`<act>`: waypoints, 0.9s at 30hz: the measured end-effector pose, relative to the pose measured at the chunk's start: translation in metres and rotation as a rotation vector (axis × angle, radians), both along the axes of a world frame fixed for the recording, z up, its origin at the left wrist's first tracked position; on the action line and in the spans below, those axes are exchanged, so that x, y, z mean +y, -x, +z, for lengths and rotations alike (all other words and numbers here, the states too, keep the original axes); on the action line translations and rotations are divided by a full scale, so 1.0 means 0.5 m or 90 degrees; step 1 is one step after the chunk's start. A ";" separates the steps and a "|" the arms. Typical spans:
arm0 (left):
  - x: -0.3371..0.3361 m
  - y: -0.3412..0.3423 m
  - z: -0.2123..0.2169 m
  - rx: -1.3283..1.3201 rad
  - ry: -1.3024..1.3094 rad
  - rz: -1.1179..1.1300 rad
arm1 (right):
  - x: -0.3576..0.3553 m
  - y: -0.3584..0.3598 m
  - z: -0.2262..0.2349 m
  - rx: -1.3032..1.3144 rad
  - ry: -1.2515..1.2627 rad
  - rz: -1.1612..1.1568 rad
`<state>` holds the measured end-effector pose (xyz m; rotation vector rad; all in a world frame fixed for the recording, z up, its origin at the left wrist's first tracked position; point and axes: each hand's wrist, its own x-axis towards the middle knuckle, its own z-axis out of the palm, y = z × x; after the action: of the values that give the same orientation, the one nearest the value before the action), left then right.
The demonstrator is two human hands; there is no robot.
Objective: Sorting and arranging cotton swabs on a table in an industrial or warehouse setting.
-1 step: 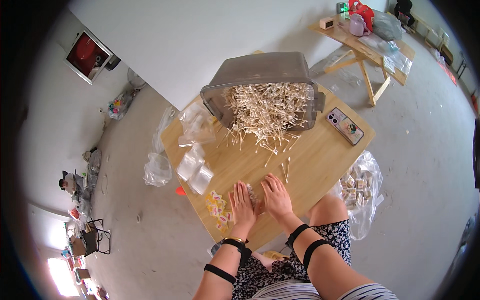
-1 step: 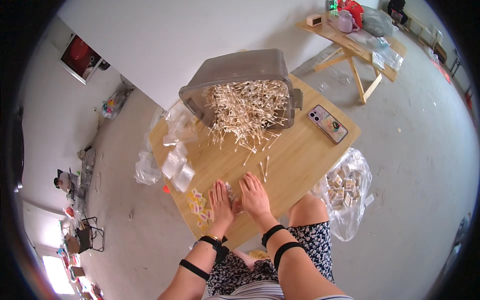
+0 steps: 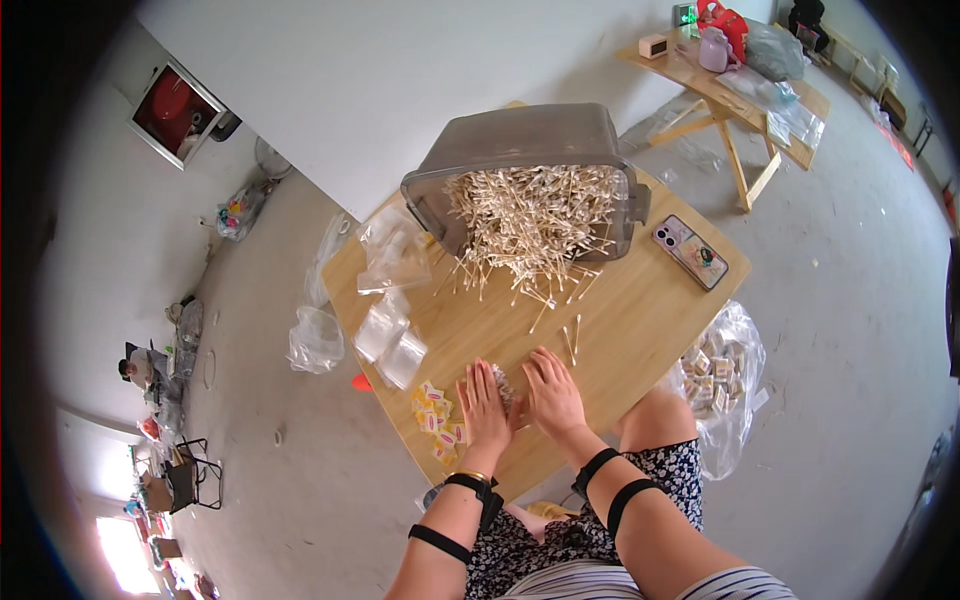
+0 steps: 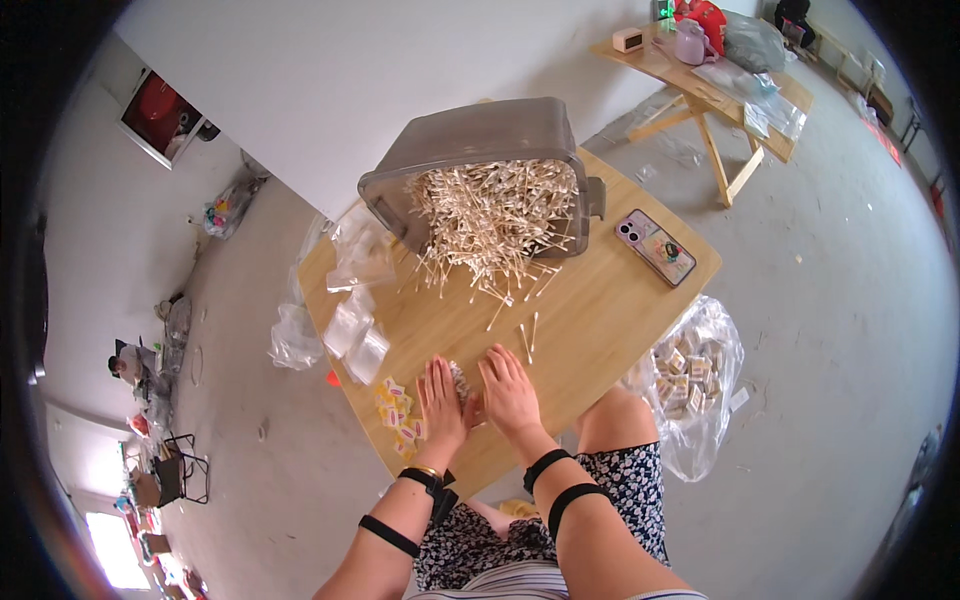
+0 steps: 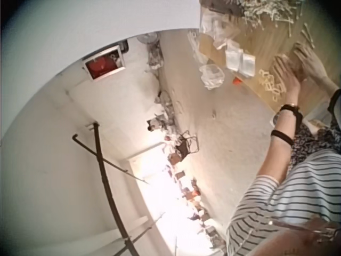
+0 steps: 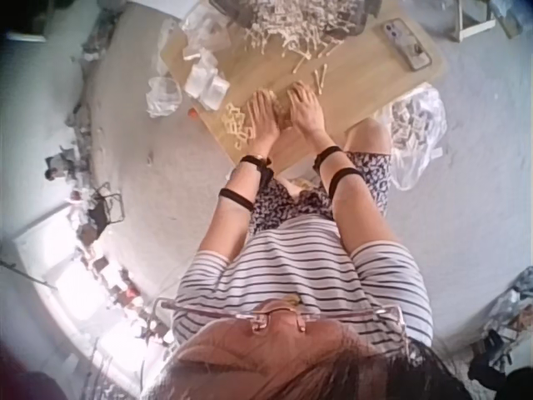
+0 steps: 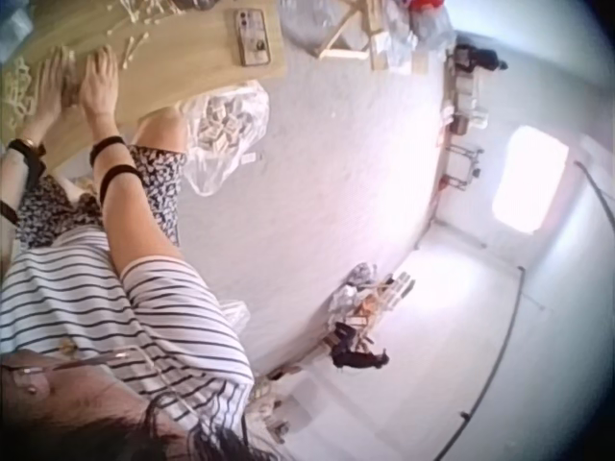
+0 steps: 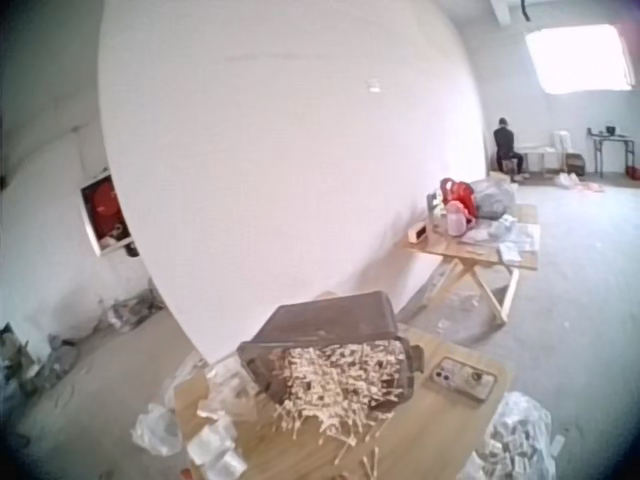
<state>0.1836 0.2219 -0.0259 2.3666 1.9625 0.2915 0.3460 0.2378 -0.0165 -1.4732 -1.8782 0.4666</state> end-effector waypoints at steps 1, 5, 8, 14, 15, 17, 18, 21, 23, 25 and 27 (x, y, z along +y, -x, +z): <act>0.009 -0.001 -0.001 0.001 0.000 -0.002 | -0.001 -0.002 0.001 0.001 0.000 -0.002; 0.024 0.002 -0.006 0.041 0.047 0.012 | -0.003 -0.005 0.002 0.000 -0.008 0.001; -0.001 0.005 0.001 0.033 0.048 0.002 | -0.004 -0.002 0.002 0.013 -0.008 0.003; -0.075 -0.011 0.028 -0.036 0.068 -0.031 | 0.000 -0.007 0.005 0.047 -0.021 -0.003; -0.085 -0.012 0.032 -0.046 0.085 -0.041 | 0.000 -0.006 0.006 0.049 -0.030 -0.008; -0.111 -0.011 0.034 -0.018 0.083 -0.046 | -0.004 -0.003 0.012 0.051 -0.032 -0.006; -0.120 -0.010 0.034 0.010 0.084 -0.051 | -0.005 -0.002 0.017 0.053 -0.031 -0.005; -0.132 -0.014 0.033 0.046 0.096 -0.065 | -0.005 -0.002 0.019 0.064 -0.033 -0.012; -0.131 -0.018 0.033 0.029 0.104 -0.059 | -0.002 -0.004 0.017 0.060 -0.036 -0.013; -0.122 -0.019 0.033 0.011 0.115 -0.055 | 0.000 -0.006 0.016 0.056 -0.037 -0.017; -0.099 -0.010 0.032 -0.022 0.066 -0.032 | 0.000 -0.006 0.013 0.052 -0.038 -0.008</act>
<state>0.1885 0.1721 -0.0098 2.3265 1.8517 0.2214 0.3491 0.2380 -0.0101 -1.4053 -1.8022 0.4545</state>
